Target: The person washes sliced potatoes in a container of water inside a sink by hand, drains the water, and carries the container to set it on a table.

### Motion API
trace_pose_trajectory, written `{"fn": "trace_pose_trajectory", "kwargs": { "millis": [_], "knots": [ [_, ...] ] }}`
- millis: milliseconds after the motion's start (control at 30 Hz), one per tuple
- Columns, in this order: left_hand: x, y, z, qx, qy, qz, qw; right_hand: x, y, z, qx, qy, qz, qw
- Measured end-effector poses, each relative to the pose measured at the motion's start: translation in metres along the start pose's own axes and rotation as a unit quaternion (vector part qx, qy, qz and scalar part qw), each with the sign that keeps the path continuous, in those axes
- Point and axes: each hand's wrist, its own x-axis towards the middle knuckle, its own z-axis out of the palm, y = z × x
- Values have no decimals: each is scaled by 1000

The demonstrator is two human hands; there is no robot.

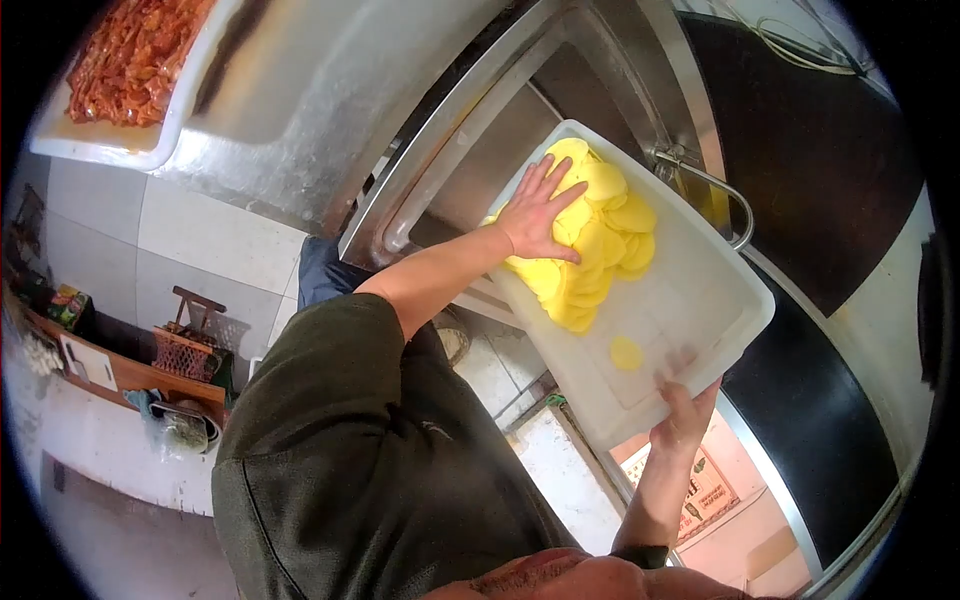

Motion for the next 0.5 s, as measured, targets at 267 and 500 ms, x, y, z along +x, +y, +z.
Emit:
{"fn": "trace_pose_trajectory", "kwargs": {
  "millis": [267,500],
  "knots": [
    [0,-2,2,8,12,5,1000,-1,-2,4,-2,6,5,1000],
    [-3,1,0,1,4,1,1000,-2,1,-2,-27,16,15,999]
  ]
}}
